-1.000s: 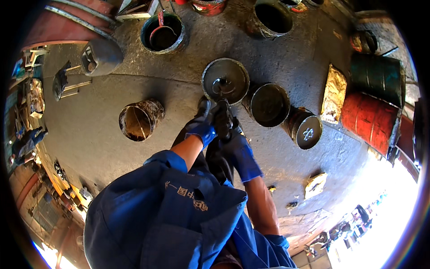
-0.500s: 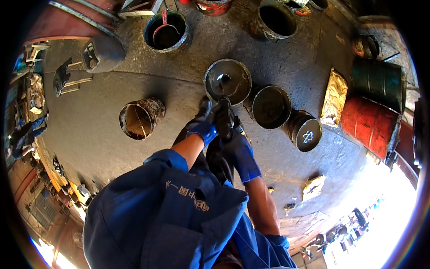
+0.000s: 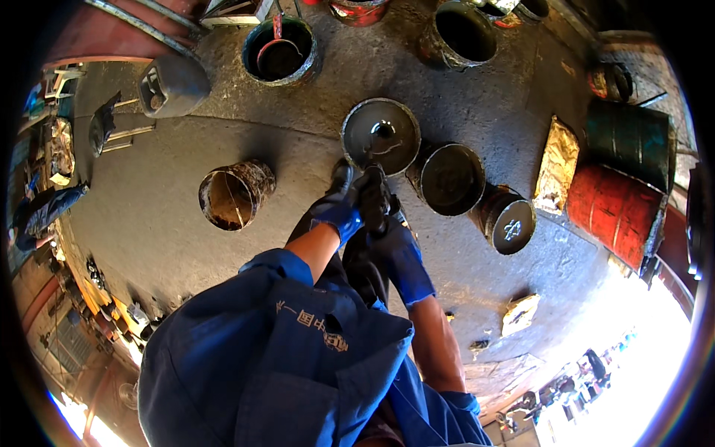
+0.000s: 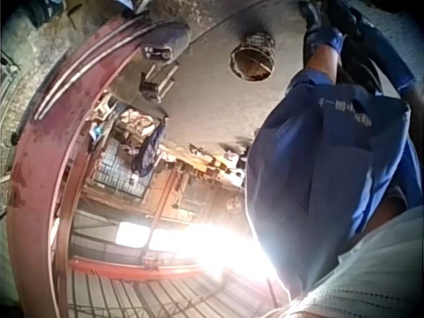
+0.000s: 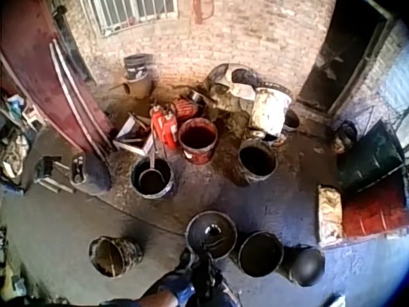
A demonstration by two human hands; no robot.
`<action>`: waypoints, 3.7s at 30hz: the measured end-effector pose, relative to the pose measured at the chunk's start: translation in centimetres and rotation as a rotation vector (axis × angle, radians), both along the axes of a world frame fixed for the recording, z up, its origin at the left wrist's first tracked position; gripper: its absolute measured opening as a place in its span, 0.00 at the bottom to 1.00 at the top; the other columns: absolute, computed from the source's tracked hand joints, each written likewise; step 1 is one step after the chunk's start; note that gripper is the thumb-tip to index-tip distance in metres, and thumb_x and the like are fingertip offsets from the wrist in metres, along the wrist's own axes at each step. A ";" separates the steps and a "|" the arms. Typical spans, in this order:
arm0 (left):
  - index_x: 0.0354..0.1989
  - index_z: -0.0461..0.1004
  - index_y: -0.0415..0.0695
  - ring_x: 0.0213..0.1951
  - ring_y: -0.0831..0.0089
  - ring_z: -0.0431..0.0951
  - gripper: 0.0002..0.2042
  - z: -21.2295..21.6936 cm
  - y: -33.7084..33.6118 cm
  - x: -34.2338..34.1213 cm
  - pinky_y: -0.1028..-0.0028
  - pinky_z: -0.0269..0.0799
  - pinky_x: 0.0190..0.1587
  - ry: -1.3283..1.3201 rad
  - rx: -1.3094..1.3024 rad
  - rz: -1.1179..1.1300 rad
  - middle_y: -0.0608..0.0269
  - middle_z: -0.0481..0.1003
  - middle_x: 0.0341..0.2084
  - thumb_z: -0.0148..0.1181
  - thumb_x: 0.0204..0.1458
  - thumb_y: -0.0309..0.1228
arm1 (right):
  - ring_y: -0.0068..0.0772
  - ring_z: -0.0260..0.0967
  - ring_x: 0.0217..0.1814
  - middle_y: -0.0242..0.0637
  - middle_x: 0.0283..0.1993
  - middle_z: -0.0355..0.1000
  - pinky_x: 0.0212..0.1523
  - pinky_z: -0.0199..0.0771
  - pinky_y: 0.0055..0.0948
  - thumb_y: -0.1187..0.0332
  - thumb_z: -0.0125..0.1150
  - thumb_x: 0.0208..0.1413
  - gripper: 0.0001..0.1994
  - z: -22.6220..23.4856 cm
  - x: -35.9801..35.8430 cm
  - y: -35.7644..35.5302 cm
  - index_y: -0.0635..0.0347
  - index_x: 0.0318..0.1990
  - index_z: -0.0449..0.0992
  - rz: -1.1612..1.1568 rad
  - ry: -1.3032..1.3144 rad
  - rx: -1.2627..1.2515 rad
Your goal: The person uses a handheld electric drill with a mixing attachment to stir a dark liquid inside a bucket. They continue mixing the contents thoroughly while standing in a workshop environment.
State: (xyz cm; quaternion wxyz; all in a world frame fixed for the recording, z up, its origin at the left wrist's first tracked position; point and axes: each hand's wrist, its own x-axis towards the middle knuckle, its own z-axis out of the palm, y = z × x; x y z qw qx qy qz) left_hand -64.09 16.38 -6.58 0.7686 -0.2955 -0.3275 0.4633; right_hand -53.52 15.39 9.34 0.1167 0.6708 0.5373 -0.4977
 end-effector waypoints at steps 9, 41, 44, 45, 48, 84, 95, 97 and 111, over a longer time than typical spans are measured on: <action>0.27 0.61 0.56 0.11 0.75 0.52 0.17 1.3 0.4 -0.1 0.68 0.47 0.14 0.086 -0.124 -0.077 0.70 0.52 0.11 0.42 0.72 0.45 | 0.51 0.82 0.46 0.51 0.43 0.83 0.47 0.80 0.43 0.58 0.68 0.52 0.17 -1.0 0.5 -0.3 0.55 0.46 0.83 -0.031 0.024 -0.046; 0.23 0.57 0.56 0.11 0.71 0.51 0.20 4.1 1.1 0.8 0.65 0.47 0.16 -0.132 0.009 0.073 0.68 0.51 0.11 0.44 0.72 0.43 | 0.59 0.80 0.50 0.55 0.45 0.82 0.49 0.80 0.48 0.57 0.65 0.54 0.18 0.4 0.0 0.2 0.55 0.49 0.82 0.021 0.021 -0.036; 0.26 0.59 0.55 0.11 0.70 0.53 0.16 3.4 1.4 -0.3 0.66 0.50 0.17 0.065 0.039 0.008 0.66 0.52 0.11 0.46 0.71 0.38 | 0.57 0.80 0.50 0.54 0.45 0.82 0.50 0.80 0.48 0.57 0.65 0.53 0.17 0.7 0.1 0.5 0.53 0.48 0.83 -0.053 0.013 -0.089; 0.26 0.59 0.55 0.11 0.70 0.53 0.16 3.7 1.6 0.6 0.66 0.50 0.17 0.065 0.039 0.007 0.66 0.52 0.11 0.46 0.71 0.38 | 0.56 0.80 0.50 0.53 0.45 0.82 0.50 0.80 0.47 0.57 0.65 0.52 0.17 0.7 -0.1 0.6 0.53 0.47 0.83 -0.037 -0.015 -0.089; 0.27 0.60 0.54 0.11 0.69 0.56 0.14 3.9 1.9 3.0 0.66 0.52 0.17 -0.316 0.148 0.348 0.65 0.54 0.11 0.47 0.70 0.35 | 0.54 0.80 0.51 0.52 0.45 0.82 0.51 0.80 0.47 0.57 0.66 0.51 0.16 2.4 -0.8 1.6 0.51 0.46 0.84 -0.011 -0.043 -0.109; 0.28 0.62 0.54 0.10 0.73 0.57 0.11 -0.2 -0.4 0.8 0.69 0.52 0.17 -0.059 -0.011 -0.005 0.66 0.54 0.11 0.55 0.60 0.24 | 0.48 0.82 0.49 0.48 0.45 0.83 0.50 0.81 0.44 0.58 0.69 0.49 0.18 -0.8 0.1 -0.2 0.51 0.48 0.83 -0.044 -0.021 -0.052; 0.30 0.65 0.46 0.06 0.74 0.56 0.07 -3.7 -1.7 3.6 0.70 0.49 0.12 -0.166 0.068 0.167 0.65 0.55 0.07 0.53 0.62 0.25 | 0.46 0.83 0.51 0.47 0.46 0.84 0.51 0.81 0.41 0.57 0.72 0.48 0.21 -0.9 1.4 -0.2 0.52 0.50 0.83 -0.067 0.034 -0.078; 0.33 0.66 0.47 0.06 0.74 0.56 0.06 -4.0 -1.7 3.5 0.71 0.50 0.12 -0.196 0.021 0.164 0.65 0.55 0.07 0.50 0.65 0.27 | 0.45 0.83 0.51 0.48 0.46 0.84 0.51 0.81 0.41 0.56 0.72 0.49 0.22 -0.9 1.3 -0.2 0.52 0.51 0.82 -0.042 0.004 -0.105; 0.36 0.63 0.56 0.06 0.75 0.54 0.11 0.0 -1.9 1.5 0.71 0.47 0.11 0.135 -0.197 0.005 0.68 0.53 0.07 0.39 0.73 0.40 | 0.53 0.79 0.58 0.51 0.52 0.82 0.58 0.79 0.46 0.54 0.69 0.51 0.23 1.2 1.5 1.5 0.49 0.54 0.82 0.069 -0.007 -0.153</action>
